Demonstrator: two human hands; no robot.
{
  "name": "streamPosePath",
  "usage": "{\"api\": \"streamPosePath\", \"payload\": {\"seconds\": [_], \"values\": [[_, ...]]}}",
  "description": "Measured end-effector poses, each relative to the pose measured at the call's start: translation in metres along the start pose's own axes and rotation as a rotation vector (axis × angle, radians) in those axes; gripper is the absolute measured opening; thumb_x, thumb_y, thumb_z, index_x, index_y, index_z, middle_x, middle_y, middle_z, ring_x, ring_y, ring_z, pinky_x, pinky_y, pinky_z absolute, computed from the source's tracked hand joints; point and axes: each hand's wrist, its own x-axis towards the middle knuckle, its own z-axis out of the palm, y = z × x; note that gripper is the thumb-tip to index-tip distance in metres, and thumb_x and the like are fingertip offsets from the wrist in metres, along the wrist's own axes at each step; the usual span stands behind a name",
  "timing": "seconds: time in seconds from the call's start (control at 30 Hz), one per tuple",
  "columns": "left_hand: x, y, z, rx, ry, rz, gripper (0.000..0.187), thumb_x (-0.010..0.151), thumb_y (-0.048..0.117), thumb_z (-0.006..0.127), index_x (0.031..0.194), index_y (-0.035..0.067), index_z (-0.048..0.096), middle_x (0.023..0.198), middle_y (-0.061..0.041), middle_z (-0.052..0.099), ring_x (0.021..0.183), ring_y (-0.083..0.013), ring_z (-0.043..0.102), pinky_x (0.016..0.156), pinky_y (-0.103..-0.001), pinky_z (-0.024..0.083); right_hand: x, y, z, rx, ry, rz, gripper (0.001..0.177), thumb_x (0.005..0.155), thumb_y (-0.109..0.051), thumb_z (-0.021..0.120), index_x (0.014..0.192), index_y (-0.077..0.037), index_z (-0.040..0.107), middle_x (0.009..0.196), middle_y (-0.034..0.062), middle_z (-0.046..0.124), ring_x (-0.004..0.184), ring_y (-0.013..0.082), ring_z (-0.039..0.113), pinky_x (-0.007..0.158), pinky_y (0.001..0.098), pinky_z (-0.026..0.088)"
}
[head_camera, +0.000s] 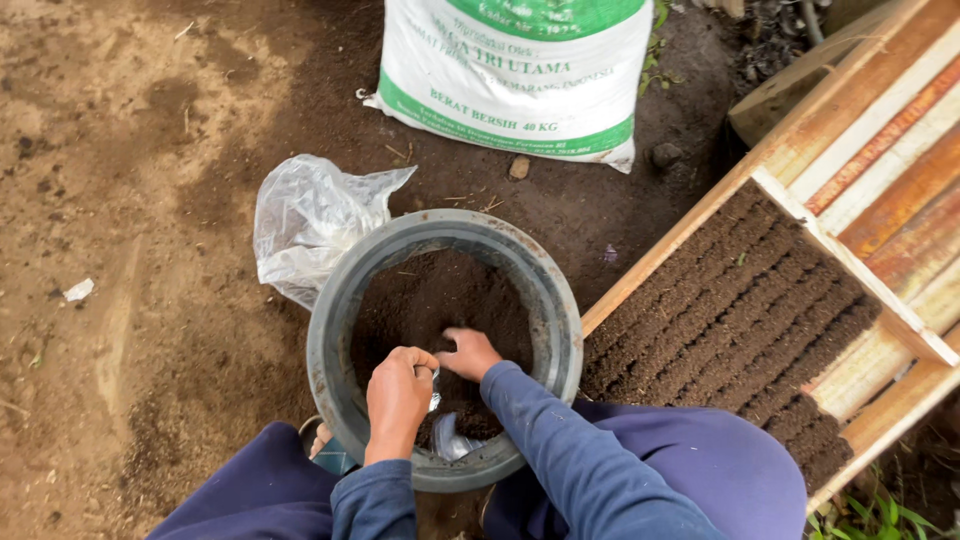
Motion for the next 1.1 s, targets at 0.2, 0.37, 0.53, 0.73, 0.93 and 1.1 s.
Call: {"api": "streamPosePath", "payload": {"seconds": [0.2, 0.37, 0.53, 0.73, 0.93, 1.1], "values": [[0.005, -0.020, 0.030, 0.136, -0.036, 0.063, 0.026, 0.098, -0.001, 0.056, 0.094, 0.013, 0.078, 0.101, -0.010, 0.076, 0.093, -0.0318, 0.076, 0.073, -0.046, 0.068, -0.016, -0.012, -0.032, 0.953, 0.183, 0.144, 0.050, 0.092, -0.045, 0.081, 0.123, -0.007, 0.070, 0.103, 0.0144, 0.075, 0.085, 0.0250, 0.073, 0.061, 0.0384, 0.064], [0.005, -0.022, 0.040, 0.117, -0.122, 0.100, 0.021, 0.098, 0.002, 0.062, 0.117, -0.001, 0.071, 0.118, -0.024, 0.069, 0.111, -0.0415, 0.070, 0.086, -0.053, 0.067, -0.109, -0.136, -0.100, 1.026, 0.208, 0.086, 0.044, 0.103, -0.044, 0.066, 0.117, -0.003, 0.072, 0.111, 0.0246, 0.074, 0.104, 0.0353, 0.072, 0.085, 0.0499, 0.062], [0.006, -0.029, 0.033, 0.086, -0.252, 0.050, 0.047, 0.094, 0.003, 0.070, 0.136, -0.013, 0.057, 0.134, -0.038, 0.059, 0.130, -0.0519, 0.057, 0.102, -0.063, 0.061, -0.141, -0.160, -0.108, 0.820, 0.158, -0.143, 0.040, 0.113, -0.036, 0.047, 0.105, -0.003, 0.069, 0.101, 0.0234, 0.072, 0.102, 0.0341, 0.070, 0.095, 0.0526, 0.057], [-0.006, -0.002, 0.007, -0.050, -0.279, -0.028, 0.055, 0.102, 0.012, 0.064, 0.144, -0.016, 0.045, 0.136, -0.040, 0.056, 0.129, -0.0519, 0.059, 0.100, -0.066, 0.059, -0.164, -0.172, -0.124, 0.342, 0.112, -0.259, 0.024, 0.102, -0.015, 0.046, 0.108, -0.003, 0.066, 0.110, 0.0193, 0.066, 0.111, 0.0417, 0.065, 0.094, 0.0594, 0.056], [-0.006, 0.011, -0.001, -0.338, -0.212, -0.030, 0.047, 0.094, 0.007, 0.055, 0.140, 0.005, 0.066, 0.127, -0.019, 0.071, 0.093, -0.0207, 0.077, 0.083, -0.045, 0.064, -0.155, -0.125, -0.098, -0.518, 0.091, -0.268, 0.030, 0.089, 0.005, 0.056, 0.107, -0.015, 0.069, 0.104, 0.0091, 0.066, 0.117, 0.0345, 0.062, 0.112, 0.0776, 0.029], [-0.008, 0.008, -0.012, -0.209, -0.201, 0.038, 0.063, 0.085, 0.008, 0.077, 0.146, 0.007, 0.060, 0.134, -0.023, 0.063, 0.126, -0.0369, 0.066, 0.108, -0.053, 0.055, -0.158, -0.132, -0.113, -0.520, 0.220, -0.415, 0.017, 0.090, -0.004, 0.060, 0.099, -0.016, 0.068, 0.090, 0.0108, 0.068, 0.096, 0.0326, 0.067, 0.112, 0.0787, 0.032]]}}
